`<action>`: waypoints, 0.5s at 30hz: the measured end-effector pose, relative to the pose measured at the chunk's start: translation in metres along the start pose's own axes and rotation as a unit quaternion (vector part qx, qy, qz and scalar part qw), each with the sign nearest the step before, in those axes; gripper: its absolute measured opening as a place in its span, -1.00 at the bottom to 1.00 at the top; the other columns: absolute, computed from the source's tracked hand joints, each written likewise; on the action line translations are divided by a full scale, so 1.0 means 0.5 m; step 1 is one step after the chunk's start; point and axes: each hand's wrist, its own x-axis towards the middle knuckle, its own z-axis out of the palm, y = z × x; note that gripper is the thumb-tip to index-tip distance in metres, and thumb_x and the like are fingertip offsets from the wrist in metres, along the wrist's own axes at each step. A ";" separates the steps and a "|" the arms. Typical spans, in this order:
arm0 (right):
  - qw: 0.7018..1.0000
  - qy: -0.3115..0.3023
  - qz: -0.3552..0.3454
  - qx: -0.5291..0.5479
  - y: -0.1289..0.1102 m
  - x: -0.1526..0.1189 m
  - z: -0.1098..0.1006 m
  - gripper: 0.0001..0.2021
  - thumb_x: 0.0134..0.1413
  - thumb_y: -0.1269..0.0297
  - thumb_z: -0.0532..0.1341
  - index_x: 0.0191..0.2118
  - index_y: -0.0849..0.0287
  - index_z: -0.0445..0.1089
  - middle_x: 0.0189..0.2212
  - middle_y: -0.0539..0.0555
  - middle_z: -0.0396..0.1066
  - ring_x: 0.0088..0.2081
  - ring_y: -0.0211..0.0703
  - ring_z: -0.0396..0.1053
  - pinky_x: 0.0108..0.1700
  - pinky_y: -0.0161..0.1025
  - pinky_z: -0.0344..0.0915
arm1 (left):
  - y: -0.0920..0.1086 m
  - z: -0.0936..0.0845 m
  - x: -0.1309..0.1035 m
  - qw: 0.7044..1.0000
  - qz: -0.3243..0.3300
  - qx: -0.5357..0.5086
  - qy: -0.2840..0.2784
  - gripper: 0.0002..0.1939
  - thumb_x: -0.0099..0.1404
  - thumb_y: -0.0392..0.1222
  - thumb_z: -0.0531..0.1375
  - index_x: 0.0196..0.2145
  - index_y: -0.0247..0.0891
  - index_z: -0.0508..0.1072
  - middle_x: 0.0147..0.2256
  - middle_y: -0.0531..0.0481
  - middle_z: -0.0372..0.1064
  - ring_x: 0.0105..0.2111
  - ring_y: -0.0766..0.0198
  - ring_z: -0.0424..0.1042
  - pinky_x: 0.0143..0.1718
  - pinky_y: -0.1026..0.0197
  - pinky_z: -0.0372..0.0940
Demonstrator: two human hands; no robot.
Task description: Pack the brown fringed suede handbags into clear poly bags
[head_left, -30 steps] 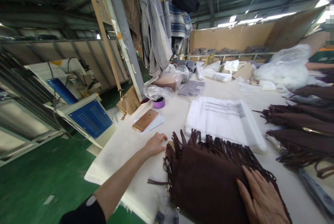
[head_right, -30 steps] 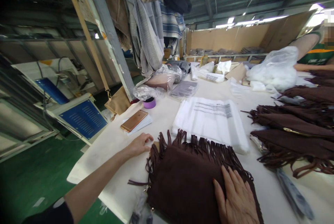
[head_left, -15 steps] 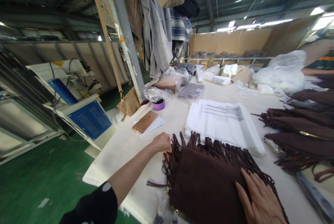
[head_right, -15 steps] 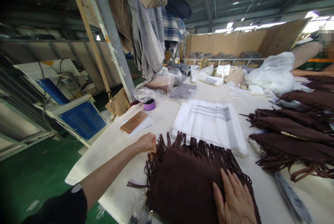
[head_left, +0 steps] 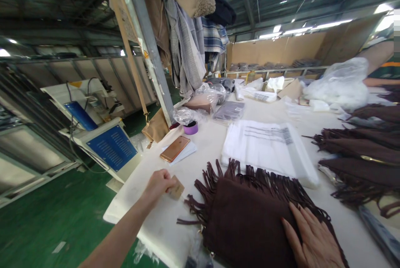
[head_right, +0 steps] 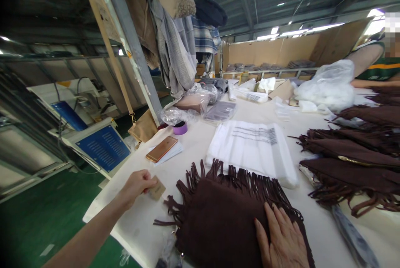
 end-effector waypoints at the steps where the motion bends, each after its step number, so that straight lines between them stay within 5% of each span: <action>1: 1.000 0.001 -0.003 0.002 -0.001 0.003 -0.003 -0.68 0.11 0.43 -0.08 -0.17 0.29 0.39 -0.09 0.33 0.37 -0.02 0.24 0.27 -0.07 0.13 0.21 | -0.026 -0.011 -0.016 1.000 -0.010 -0.008 0.025 -0.72 0.04 -0.23 0.16 -0.67 -0.22 0.09 -0.74 0.22 0.07 -0.69 0.41 0.16 -0.61 0.33 0.09; 6: 1.000 0.007 -0.016 0.005 -0.003 0.018 -0.018 -0.63 0.07 0.53 -0.10 -0.30 0.26 0.45 -0.12 0.36 0.38 -0.04 0.28 0.28 -0.13 0.15 0.25 | -0.119 -0.030 -0.093 0.988 -0.038 0.012 0.149 -0.82 -0.03 -0.06 0.12 -0.51 -0.21 0.28 -0.53 -0.02 0.33 -0.47 0.11 0.36 -0.40 0.07 0.29; 8: 1.000 0.011 -0.017 0.006 -0.004 0.020 -0.019 -0.64 0.08 0.52 -0.10 -0.31 0.26 0.45 -0.13 0.36 0.38 -0.04 0.28 0.28 -0.15 0.15 0.26 | -0.120 -0.015 -0.124 0.981 0.045 0.037 0.183 -0.75 0.05 -0.08 0.09 -0.30 -0.20 0.36 -0.29 -0.13 0.38 -0.23 0.01 0.36 -0.16 -0.06 0.26; 10: 1.000 0.012 -0.015 0.011 -0.004 0.018 -0.017 -0.64 0.08 0.53 -0.09 -0.31 0.25 0.46 -0.13 0.35 0.38 -0.01 0.29 0.26 -0.14 0.16 0.26 | -0.100 0.012 -0.149 0.967 0.200 0.065 0.147 -0.75 0.18 -0.18 0.03 -0.19 -0.13 0.38 -0.18 -0.13 0.35 -0.10 0.06 0.29 -0.03 -0.02 0.20; 12: 1.000 0.005 -0.007 0.020 -0.004 0.012 -0.013 -0.65 0.07 0.55 -0.08 -0.29 0.23 0.46 -0.12 0.33 0.38 0.04 0.31 0.22 -0.12 0.19 0.26 | -0.067 0.042 -0.166 0.938 0.328 0.106 0.048 -0.72 0.20 -0.31 0.01 -0.19 -0.08 0.40 -0.14 -0.10 0.32 -0.05 0.12 0.25 0.00 0.04 0.17; 15: 0.999 -0.011 0.015 0.035 -0.006 0.000 -0.004 -0.64 0.10 0.52 -0.08 -0.25 0.22 0.45 -0.08 0.31 0.37 0.10 0.29 0.16 -0.06 0.20 0.23 | -0.014 0.074 -0.168 0.913 0.359 0.168 -0.095 -0.64 0.08 -0.44 0.07 -0.22 -0.08 0.40 -0.06 -0.03 0.28 -0.01 0.13 0.20 0.00 0.06 0.15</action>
